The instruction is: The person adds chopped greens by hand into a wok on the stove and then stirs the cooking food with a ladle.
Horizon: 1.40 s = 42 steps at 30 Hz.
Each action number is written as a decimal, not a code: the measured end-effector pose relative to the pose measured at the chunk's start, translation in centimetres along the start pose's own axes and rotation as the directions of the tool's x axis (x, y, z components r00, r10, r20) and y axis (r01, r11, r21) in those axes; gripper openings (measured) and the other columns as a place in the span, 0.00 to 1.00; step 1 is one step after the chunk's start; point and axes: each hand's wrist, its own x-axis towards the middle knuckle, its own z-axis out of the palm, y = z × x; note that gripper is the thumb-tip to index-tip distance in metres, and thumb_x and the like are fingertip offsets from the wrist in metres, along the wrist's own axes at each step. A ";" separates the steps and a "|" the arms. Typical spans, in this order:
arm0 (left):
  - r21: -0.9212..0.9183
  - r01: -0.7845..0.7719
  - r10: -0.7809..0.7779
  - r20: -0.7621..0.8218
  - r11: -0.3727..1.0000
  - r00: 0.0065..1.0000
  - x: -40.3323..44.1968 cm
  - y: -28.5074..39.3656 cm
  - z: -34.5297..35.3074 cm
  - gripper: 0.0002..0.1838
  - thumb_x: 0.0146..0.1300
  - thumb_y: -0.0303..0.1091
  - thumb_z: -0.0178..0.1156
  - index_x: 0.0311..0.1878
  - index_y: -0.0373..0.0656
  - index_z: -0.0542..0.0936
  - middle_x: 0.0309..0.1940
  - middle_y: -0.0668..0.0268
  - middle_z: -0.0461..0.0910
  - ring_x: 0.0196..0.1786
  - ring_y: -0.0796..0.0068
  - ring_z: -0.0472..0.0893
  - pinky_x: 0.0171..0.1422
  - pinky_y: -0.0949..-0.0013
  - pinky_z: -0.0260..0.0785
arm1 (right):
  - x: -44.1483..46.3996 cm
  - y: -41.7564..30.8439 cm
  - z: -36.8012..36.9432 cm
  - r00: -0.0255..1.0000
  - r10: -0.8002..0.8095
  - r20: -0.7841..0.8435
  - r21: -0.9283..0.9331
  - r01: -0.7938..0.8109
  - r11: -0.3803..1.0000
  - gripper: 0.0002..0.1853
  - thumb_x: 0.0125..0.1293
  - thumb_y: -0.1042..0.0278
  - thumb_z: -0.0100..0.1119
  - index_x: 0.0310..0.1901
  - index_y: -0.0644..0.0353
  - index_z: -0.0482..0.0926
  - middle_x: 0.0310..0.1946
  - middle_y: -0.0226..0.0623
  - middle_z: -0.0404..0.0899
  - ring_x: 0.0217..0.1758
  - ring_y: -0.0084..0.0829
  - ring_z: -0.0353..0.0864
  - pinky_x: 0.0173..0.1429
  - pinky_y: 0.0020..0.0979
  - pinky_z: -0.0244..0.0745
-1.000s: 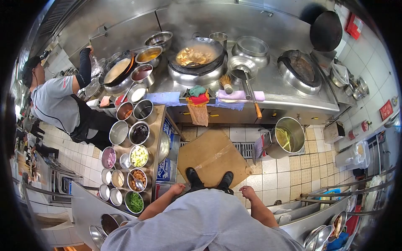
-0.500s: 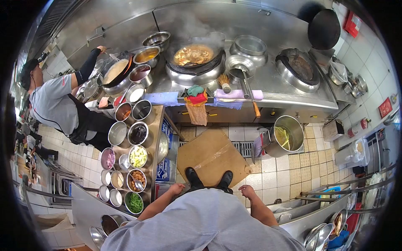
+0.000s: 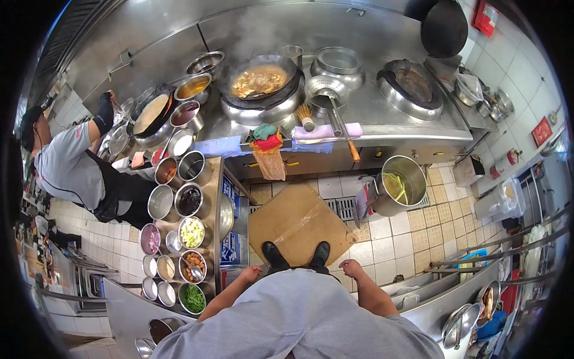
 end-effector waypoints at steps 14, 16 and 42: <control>-0.022 -0.058 0.058 0.018 0.998 0.998 2.8 -3.1 1.8 0.18 0.56 0.38 0.35 0.40 0.53 0.76 0.43 0.58 0.72 0.47 0.60 0.70 0.52 0.65 0.61 | -0.5 -0.1 -0.1 1.000 0.017 0.007 -0.001 -0.017 1.000 0.11 0.50 0.74 0.42 0.29 0.59 0.77 0.13 0.32 0.70 0.15 0.23 0.70 0.19 0.24 0.64; 0.006 -0.051 0.051 0.028 0.999 0.998 2.2 -2.3 1.2 0.18 0.56 0.38 0.35 0.41 0.53 0.76 0.43 0.58 0.72 0.47 0.60 0.70 0.52 0.65 0.61 | -0.7 -0.1 -0.2 0.999 0.041 0.006 0.033 -0.041 0.999 0.11 0.51 0.75 0.42 0.30 0.59 0.78 0.13 0.33 0.71 0.15 0.23 0.70 0.20 0.24 0.64; -0.023 -0.043 0.042 -0.023 0.999 0.999 0.6 -0.6 0.5 0.18 0.55 0.47 0.40 0.36 0.46 0.75 0.38 0.57 0.74 0.43 0.57 0.72 0.47 0.62 0.63 | -1.7 -1.3 -0.4 0.997 0.079 0.004 0.025 -0.079 0.997 0.15 0.44 0.79 0.39 0.30 0.59 0.77 0.12 0.34 0.70 0.12 0.22 0.66 0.16 0.23 0.58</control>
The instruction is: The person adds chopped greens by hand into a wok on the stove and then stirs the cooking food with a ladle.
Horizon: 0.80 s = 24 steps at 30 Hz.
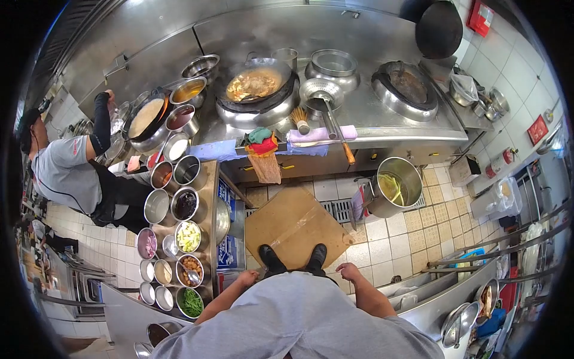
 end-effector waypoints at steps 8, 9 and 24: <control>-0.025 -0.050 0.050 -0.004 0.998 0.999 0.3 -0.4 0.3 0.17 0.55 0.43 0.39 0.33 0.45 0.75 0.36 0.56 0.74 0.41 0.57 0.73 0.45 0.62 0.64 | 1.5 1.1 0.1 0.966 -0.203 -0.161 -0.234 0.163 0.959 0.15 0.40 0.80 0.40 0.26 0.58 0.78 0.17 0.43 0.74 0.21 0.34 0.74 0.29 0.31 0.68; -0.042 -0.010 0.011 0.017 0.999 1.000 0.4 -0.5 0.4 0.17 0.55 0.43 0.39 0.33 0.45 0.75 0.36 0.56 0.74 0.41 0.57 0.73 0.45 0.62 0.64 | 1.9 1.2 0.2 0.977 -0.146 -0.155 -0.159 0.121 0.980 0.13 0.42 0.78 0.41 0.26 0.58 0.78 0.17 0.42 0.74 0.20 0.33 0.74 0.28 0.30 0.68; 0.040 -0.095 0.094 0.047 0.995 0.994 0.8 -0.8 0.6 0.16 0.53 0.37 0.40 0.37 0.45 0.76 0.37 0.56 0.74 0.40 0.59 0.74 0.46 0.63 0.65 | 2.3 2.5 0.5 0.977 -0.126 -0.172 -0.197 0.091 0.976 0.10 0.49 0.68 0.46 0.27 0.58 0.78 0.26 0.42 0.77 0.31 0.35 0.76 0.37 0.30 0.69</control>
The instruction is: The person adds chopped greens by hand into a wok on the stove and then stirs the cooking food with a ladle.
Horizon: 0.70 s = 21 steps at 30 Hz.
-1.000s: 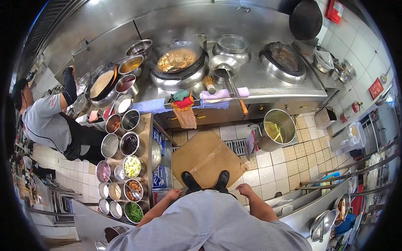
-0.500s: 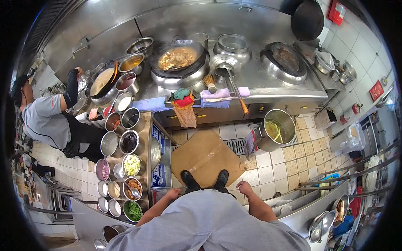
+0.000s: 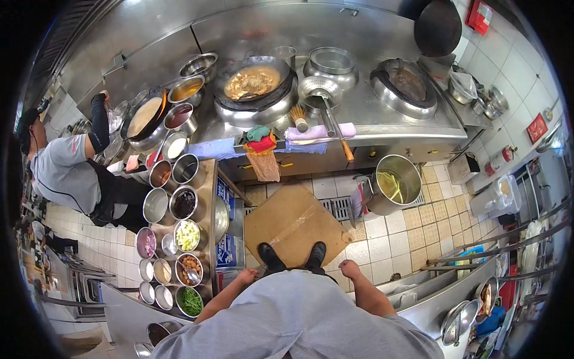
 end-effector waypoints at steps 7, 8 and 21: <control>0.109 -0.089 0.088 0.014 0.990 0.996 0.1 -0.4 0.1 0.18 0.54 0.39 0.38 0.37 0.45 0.76 0.37 0.55 0.74 0.40 0.55 0.73 0.47 0.60 0.63 | -0.4 -0.8 -0.4 1.000 0.019 -0.011 -0.036 -0.019 0.999 0.12 0.47 0.72 0.43 0.28 0.56 0.78 0.28 0.44 0.76 0.34 0.37 0.75 0.39 0.31 0.68; 0.094 -0.065 0.068 -0.027 0.993 0.997 -0.5 0.5 -0.4 0.18 0.54 0.41 0.37 0.35 0.45 0.76 0.35 0.55 0.74 0.39 0.55 0.73 0.47 0.60 0.63 | -0.5 -1.1 -0.5 1.000 0.018 -0.012 -0.036 -0.019 0.999 0.12 0.47 0.72 0.43 0.28 0.56 0.78 0.28 0.44 0.76 0.34 0.37 0.75 0.39 0.31 0.68; 0.084 0.023 -0.021 -0.026 0.996 0.999 -0.5 0.7 -0.6 0.16 0.54 0.37 0.41 0.44 0.51 0.73 0.44 0.60 0.72 0.48 0.62 0.70 0.52 0.67 0.61 | -0.5 -1.2 -0.4 0.996 0.053 0.073 0.050 -0.057 0.997 0.14 0.45 0.76 0.39 0.28 0.58 0.78 0.18 0.43 0.75 0.21 0.33 0.74 0.29 0.31 0.68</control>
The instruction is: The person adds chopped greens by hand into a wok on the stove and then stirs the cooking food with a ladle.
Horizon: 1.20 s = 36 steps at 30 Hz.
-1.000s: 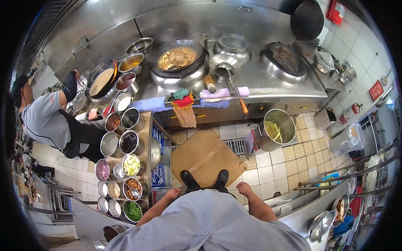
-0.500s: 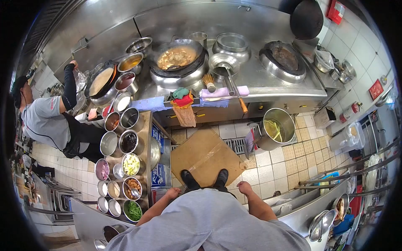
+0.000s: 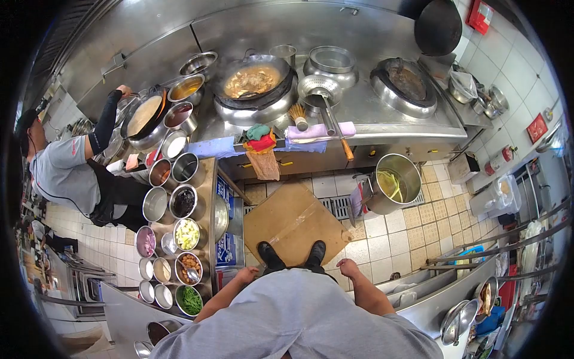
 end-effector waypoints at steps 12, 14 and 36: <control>-0.113 0.102 -0.097 0.047 0.988 0.994 -0.9 1.4 -0.8 0.17 0.52 0.34 0.39 0.41 0.50 0.76 0.41 0.60 0.74 0.46 0.62 0.71 0.51 0.67 0.62 | 0.0 -0.4 0.0 1.000 -0.023 -0.002 -0.019 0.023 1.000 0.16 0.41 0.78 0.39 0.27 0.57 0.79 0.19 0.45 0.75 0.24 0.34 0.74 0.33 0.30 0.68; -0.088 0.077 -0.075 0.031 0.993 0.997 -1.4 1.9 -1.3 0.17 0.52 0.34 0.39 0.40 0.50 0.76 0.40 0.60 0.74 0.45 0.61 0.72 0.50 0.66 0.63 | 0.5 0.3 0.3 1.000 -0.031 0.001 -0.010 0.031 0.999 0.16 0.41 0.78 0.38 0.27 0.57 0.79 0.19 0.45 0.75 0.24 0.34 0.74 0.33 0.30 0.68; -0.084 0.018 -0.014 0.053 0.996 0.999 0.1 0.0 0.1 0.15 0.48 0.33 0.44 0.40 0.49 0.76 0.39 0.61 0.74 0.42 0.62 0.73 0.46 0.66 0.65 | 0.6 0.5 0.0 0.998 -0.061 0.016 0.008 0.061 0.998 0.18 0.38 0.80 0.39 0.28 0.55 0.79 0.12 0.39 0.72 0.15 0.29 0.70 0.22 0.28 0.65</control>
